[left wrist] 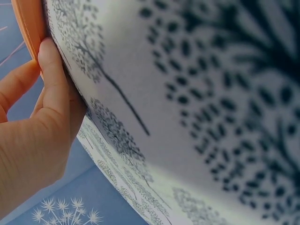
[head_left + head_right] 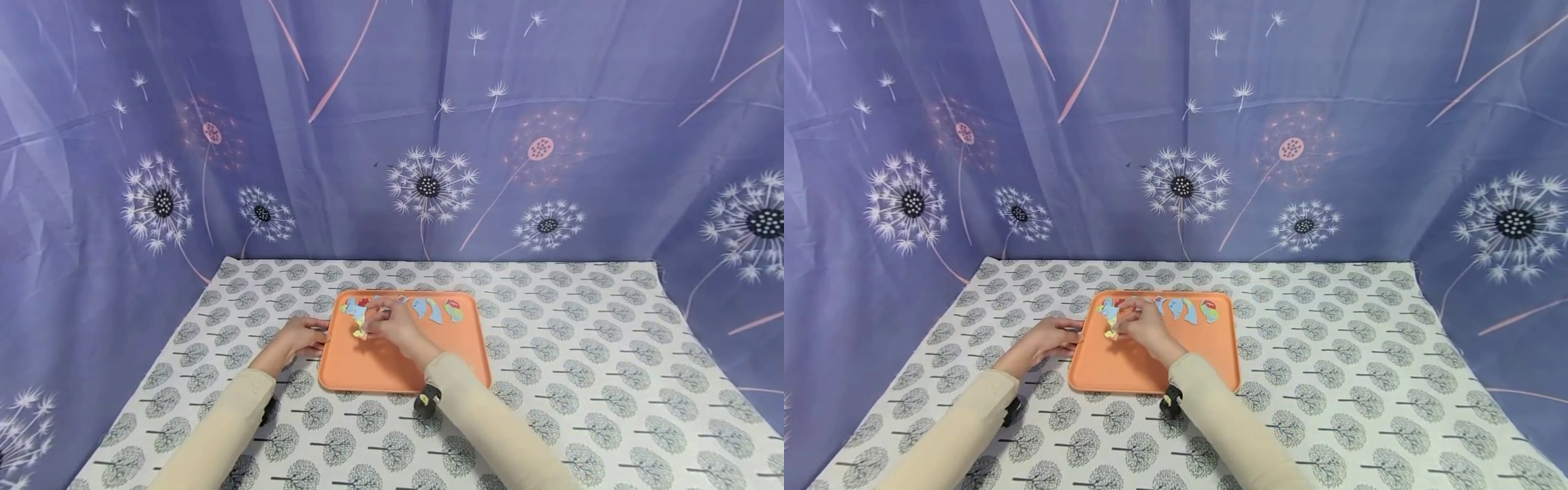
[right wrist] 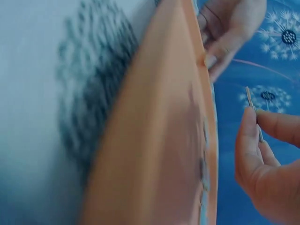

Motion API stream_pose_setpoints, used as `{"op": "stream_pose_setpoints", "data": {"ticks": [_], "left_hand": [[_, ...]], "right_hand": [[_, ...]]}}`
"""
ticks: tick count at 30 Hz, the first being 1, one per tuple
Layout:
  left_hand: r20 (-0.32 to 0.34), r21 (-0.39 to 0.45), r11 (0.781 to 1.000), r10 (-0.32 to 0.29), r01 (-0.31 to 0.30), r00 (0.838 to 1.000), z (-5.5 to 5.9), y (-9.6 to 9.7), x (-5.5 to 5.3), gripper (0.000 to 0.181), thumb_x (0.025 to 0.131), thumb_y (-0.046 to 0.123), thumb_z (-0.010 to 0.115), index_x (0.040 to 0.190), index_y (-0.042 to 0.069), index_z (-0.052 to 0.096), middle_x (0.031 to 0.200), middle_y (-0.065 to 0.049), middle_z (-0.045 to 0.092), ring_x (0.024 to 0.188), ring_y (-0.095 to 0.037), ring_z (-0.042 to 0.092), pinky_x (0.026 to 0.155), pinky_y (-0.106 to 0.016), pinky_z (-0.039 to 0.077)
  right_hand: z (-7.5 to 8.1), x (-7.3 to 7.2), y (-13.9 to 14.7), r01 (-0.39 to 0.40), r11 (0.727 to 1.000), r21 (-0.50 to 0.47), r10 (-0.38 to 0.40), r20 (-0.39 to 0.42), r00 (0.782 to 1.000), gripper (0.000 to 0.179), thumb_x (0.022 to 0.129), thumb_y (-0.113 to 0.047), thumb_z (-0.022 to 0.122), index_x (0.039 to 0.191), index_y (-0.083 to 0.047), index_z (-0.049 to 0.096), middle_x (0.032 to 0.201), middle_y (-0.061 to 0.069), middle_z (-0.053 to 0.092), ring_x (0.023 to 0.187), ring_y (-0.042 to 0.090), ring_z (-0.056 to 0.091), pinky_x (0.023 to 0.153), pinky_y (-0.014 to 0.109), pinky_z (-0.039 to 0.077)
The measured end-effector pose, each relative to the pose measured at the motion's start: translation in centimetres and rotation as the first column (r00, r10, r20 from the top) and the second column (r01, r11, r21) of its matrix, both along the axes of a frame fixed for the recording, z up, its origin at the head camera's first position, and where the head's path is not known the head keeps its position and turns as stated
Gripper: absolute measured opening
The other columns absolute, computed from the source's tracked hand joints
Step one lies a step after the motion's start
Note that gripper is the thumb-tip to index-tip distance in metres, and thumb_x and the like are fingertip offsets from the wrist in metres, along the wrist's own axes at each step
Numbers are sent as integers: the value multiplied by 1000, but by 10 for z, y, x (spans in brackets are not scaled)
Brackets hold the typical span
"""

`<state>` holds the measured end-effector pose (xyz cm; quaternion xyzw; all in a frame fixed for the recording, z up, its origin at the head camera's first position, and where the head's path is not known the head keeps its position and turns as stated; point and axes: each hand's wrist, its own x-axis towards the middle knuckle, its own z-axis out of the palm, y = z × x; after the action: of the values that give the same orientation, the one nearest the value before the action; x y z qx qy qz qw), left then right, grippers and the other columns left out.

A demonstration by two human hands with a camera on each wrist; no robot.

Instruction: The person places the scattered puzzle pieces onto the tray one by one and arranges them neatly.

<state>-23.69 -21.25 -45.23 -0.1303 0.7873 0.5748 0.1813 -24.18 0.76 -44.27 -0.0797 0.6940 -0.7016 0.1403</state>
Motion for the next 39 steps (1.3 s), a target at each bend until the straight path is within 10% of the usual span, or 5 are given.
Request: {"op": "stream_pose_setpoints", "data": {"ticks": [8,39], "left_hand": [[5,-13,1000,2,-2,1000,2,2,0,42,89,-3,62,130,-6,55,80,-14,68,64,-15,66,66,-29,62],[24,-47,999,-11,12,1000,6,2,2,42,89,-2,62,131,-5,54,81,-15,68,63,-16,66,63,-29,62]], "right_hand": [[-7,11,-19,7,1000,-15,-6,78,997,43,81,16,63,122,11,53,88,28,63,74,22,67,74,40,62],[-12,14,-42,67,977,203,-84,75,994,41,79,15,66,118,8,63,116,22,64,69,28,70,60,30,62]]}}
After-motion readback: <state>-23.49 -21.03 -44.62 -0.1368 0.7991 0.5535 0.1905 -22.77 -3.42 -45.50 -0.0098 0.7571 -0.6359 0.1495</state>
